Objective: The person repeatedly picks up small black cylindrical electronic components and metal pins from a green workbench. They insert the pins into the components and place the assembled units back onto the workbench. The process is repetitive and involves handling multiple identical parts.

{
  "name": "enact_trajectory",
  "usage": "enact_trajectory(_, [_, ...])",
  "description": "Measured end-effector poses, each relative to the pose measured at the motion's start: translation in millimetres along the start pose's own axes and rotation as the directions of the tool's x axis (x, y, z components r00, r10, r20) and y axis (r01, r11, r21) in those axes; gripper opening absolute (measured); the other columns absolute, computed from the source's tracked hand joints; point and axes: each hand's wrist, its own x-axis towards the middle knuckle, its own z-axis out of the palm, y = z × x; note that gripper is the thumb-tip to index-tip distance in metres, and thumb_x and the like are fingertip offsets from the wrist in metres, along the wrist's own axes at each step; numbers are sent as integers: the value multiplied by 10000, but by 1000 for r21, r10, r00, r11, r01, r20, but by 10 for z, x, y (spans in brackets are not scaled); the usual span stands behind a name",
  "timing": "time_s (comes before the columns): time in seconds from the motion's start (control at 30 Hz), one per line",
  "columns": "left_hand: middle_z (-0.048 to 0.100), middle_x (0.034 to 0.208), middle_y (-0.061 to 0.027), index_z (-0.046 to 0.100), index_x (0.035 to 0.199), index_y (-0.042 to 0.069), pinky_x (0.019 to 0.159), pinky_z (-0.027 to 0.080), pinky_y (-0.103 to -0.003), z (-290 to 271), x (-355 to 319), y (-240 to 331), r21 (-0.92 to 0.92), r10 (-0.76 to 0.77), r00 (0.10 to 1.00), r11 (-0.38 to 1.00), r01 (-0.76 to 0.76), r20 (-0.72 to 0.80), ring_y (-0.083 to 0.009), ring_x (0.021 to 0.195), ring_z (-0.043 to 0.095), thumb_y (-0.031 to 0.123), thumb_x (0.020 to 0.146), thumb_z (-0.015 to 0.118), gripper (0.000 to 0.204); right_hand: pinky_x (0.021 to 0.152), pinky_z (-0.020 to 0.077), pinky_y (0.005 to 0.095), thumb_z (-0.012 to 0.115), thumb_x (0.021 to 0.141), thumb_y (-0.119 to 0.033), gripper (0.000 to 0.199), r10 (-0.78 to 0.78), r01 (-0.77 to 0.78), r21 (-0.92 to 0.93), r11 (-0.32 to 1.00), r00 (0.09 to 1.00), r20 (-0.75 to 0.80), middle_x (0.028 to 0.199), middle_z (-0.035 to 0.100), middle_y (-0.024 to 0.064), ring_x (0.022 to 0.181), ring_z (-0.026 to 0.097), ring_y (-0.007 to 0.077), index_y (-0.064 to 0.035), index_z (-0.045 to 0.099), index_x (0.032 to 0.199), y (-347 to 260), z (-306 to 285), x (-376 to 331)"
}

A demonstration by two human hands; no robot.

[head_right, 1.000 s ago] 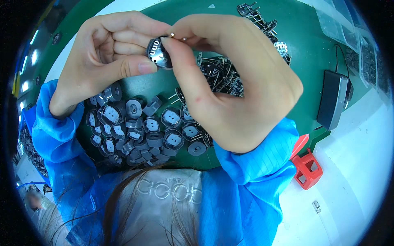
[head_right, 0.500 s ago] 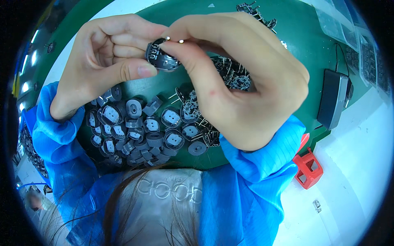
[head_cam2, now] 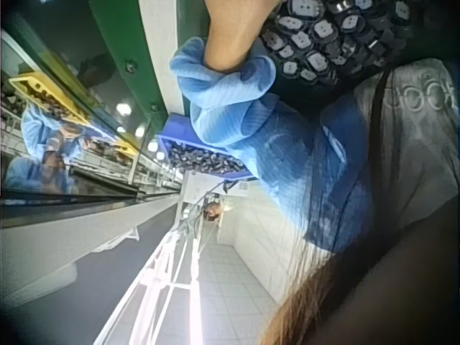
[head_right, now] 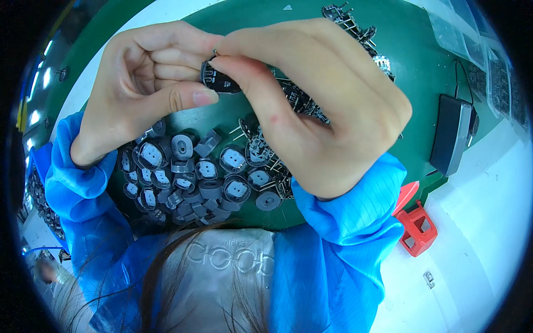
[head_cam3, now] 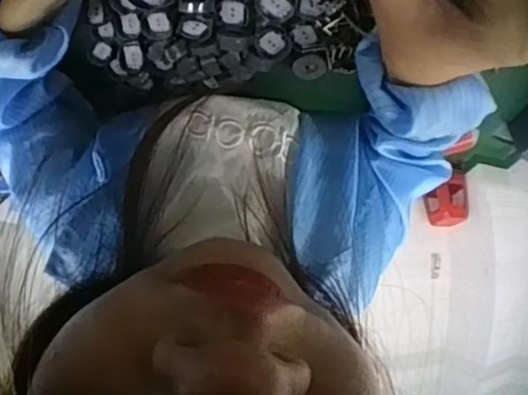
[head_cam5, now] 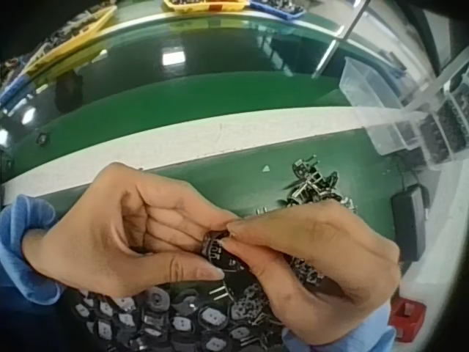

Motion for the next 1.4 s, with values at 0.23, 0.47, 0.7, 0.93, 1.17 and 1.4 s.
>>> enact_trajectory(0.23, [667, 1099, -141, 585, 1150, -57, 895, 526, -278, -14, 38, 17, 31, -16, 999, 999, 15, 32, -159, 996, 660, -82, 843, 624, 311, 747, 510, 274, 727, 738, 99, 222, -103, 107, -217, 970, 994, 31, 954, 681, 101, 839, 656, 187, 29, 698, 947, -5, 39, -29])
enact_trajectory(0.47, [685, 1040, -120, 613, 1089, -47, 888, 520, -259, 9, 91, 18, 117, 56, 997, 991, -61, 50, -147, 974, 666, -95, 838, 580, 257, 791, 529, 284, 612, 870, 66, 250, 437, -463, 536, 706, 880, 185, 1025, 637, 113, 916, 643, 177, 54, 615, 1120, -92, 151, -172])
enact_trajectory(0.7, [685, 1028, -119, 622, 1063, -44, 866, 533, -274, 67, -4, 110, 250, 188, 982, 952, -176, -24, -148, 975, 664, -96, 843, 567, 233, 872, 518, 297, 500, 957, 52, 295, 219, -305, 397, 865, 944, 247, 1108, 611, 124, 1004, 606, 163, 115, 519, 1245, -22, 131, -135])
enact_trajectory(0.93, [656, 1092, -219, 529, 1222, -81, 841, 572, -284, -43, 102, 16, -68, 199, 979, 978, -196, 42, -212, 998, 667, -50, 852, 675, 399, 815, 531, 289, 565, 920, 9, 284, 420, -493, 437, 752, 870, 257, 1057, 643, 122, 946, 636, 165, 69, 565, 1198, -31, 86, -38])
enact_trajectory(1.17, [657, 1056, -210, 569, 1199, -72, 765, 598, -279, -67, 141, -9, -30, 125, 992, 992, -126, -26, -205, 949, 678, -26, 838, 711, 390, 813, 528, 292, 618, 912, -60, 320, 564, -671, 530, 519, 735, 377, 1067, 644, 117, 950, 633, 164, 49, 578, 1211, -25, -27, -4])
enact_trajectory(1.4, [613, 1155, -145, 719, 1070, 54, 658, 576, -248, -129, 165, 77, 455, 381, 923, 814, -362, 53, -188, 844, 659, 81, 744, 828, 344, 821, 540, 292, 658, 914, -161, 367, 450, -685, 639, 349, 721, 527, 1105, 636, 102, 974, 634, 161, 44, 588, 1210, 54, -105, -32])
